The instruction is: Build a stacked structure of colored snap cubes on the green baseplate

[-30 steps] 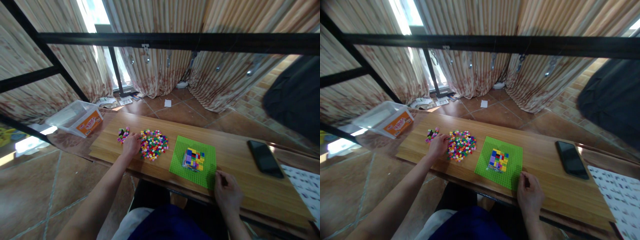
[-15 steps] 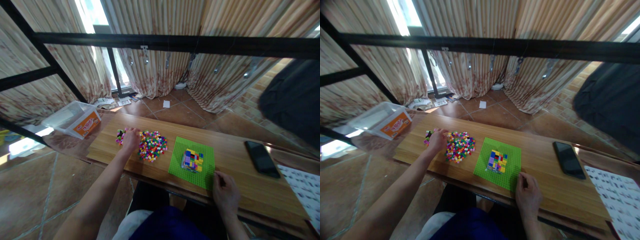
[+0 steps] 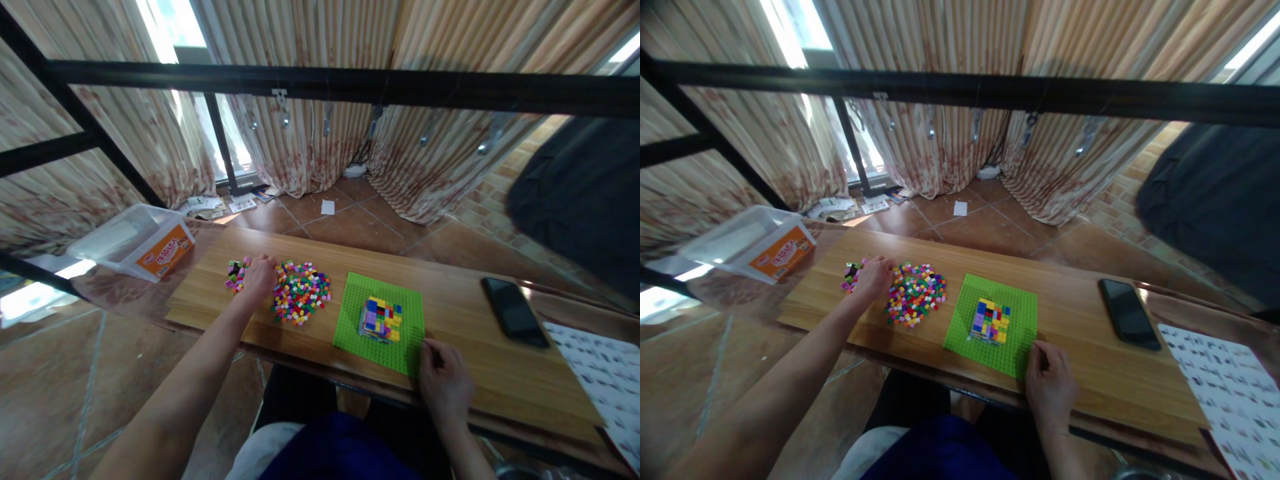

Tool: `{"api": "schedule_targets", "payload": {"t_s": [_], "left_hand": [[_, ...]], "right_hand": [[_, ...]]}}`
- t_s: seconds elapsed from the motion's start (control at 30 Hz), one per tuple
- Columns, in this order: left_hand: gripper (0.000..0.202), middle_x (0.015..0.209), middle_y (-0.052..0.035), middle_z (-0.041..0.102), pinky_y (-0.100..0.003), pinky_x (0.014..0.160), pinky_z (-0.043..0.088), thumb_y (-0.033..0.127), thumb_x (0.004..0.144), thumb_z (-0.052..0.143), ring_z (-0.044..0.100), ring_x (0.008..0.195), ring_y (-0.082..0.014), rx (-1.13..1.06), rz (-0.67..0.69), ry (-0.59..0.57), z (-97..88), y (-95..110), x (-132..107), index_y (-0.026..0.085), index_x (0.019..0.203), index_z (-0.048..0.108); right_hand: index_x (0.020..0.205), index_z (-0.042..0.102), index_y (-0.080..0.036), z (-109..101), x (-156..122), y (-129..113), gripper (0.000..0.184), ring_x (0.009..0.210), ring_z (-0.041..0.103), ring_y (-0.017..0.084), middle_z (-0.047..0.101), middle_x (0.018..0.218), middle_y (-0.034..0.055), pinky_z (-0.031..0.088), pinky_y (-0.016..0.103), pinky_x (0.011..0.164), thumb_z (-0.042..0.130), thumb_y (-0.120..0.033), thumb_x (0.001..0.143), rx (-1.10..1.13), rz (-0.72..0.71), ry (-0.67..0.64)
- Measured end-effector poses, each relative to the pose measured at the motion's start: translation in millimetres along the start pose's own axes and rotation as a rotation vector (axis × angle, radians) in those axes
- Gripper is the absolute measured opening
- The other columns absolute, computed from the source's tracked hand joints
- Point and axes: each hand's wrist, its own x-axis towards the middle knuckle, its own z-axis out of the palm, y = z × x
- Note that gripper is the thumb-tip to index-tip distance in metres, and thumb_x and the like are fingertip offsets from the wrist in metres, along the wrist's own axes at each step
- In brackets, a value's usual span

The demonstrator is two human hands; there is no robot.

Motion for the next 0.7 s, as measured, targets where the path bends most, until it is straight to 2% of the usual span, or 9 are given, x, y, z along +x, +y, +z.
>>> {"api": "schedule_targets", "payload": {"t_s": [0.17,0.27,0.33,0.47,0.6,0.7], "left_hand": [[0.025,0.100,-0.0135,0.068,-0.034,0.085,0.046,0.017,0.085,0.044,0.062,0.097,-0.0251,-0.012,-0.025,0.038,-13.6,4.9,-13.1,0.013,0.096,0.066],[0.023,0.089,-0.0082,0.069,-0.031,0.076,0.048,0.024,0.088,0.045,0.065,0.083,-0.0216,-0.160,-0.040,0.121,-26.4,23.2,-36.4,0.015,0.099,0.063],[0.019,0.085,-0.0048,0.069,-0.028,0.073,0.049,0.026,0.088,0.047,0.065,0.079,-0.0186,-0.338,0.051,0.142,-31.2,43.9,-58.6,0.017,0.098,0.061],[0.014,0.091,-0.0025,0.069,-0.027,0.079,0.050,0.024,0.090,0.049,0.065,0.085,-0.0152,-0.620,0.325,-0.009,-26.6,93.8,-106.0,0.020,0.095,0.061],[0.010,0.089,-0.0025,0.069,-0.028,0.079,0.051,0.021,0.089,0.051,0.065,0.084,-0.0153,-0.702,0.447,-0.067,-13.8,132.9,-134.6,0.020,0.092,0.061],[0.008,0.090,-0.0026,0.069,-0.028,0.079,0.050,0.018,0.088,0.053,0.065,0.086,-0.0154,-0.722,0.514,-0.098,-8.4,150.4,-143.0,0.020,0.091,0.060]], "right_hand": [[0.087,0.065,-0.016,0.1,0.4,-2.7,0.028,0.078,0.061,0.022,0.067,0.087,0.0110,0.047,0.033,0.072,0.048,-0.038,0.090,0.018,0.015,-0.006],[0.088,0.066,-0.016,0.1,0.5,-5.3,0.026,0.079,0.060,0.021,0.066,0.086,0.0101,0.047,0.033,0.074,0.048,-0.036,0.090,0.044,0.035,-0.014],[0.088,0.066,-0.016,0.5,1.4,-6.5,0.025,0.080,0.060,0.021,0.066,0.086,0.0097,0.047,0.033,0.074,0.048,-0.034,0.090,0.066,0.053,-0.021],[0.086,0.066,-0.017,-0.4,5.2,-7.6,0.023,0.079,0.060,0.021,0.066,0.085,0.0086,0.047,0.034,0.074,0.051,-0.035,0.088,0.170,0.127,-0.029],[0.087,0.067,-0.017,-14.2,6.4,-22.0,0.023,0.078,0.062,0.020,0.067,0.085,0.0076,0.049,0.034,0.073,0.055,-0.037,0.087,0.433,0.252,-0.011],[0.095,0.069,-0.020,-33.3,3.4,-47.6,0.020,0.081,0.062,0.018,0.067,0.090,0.0061,0.049,0.031,0.072,0.058,-0.036,0.088,0.581,0.205,-0.129]]}}
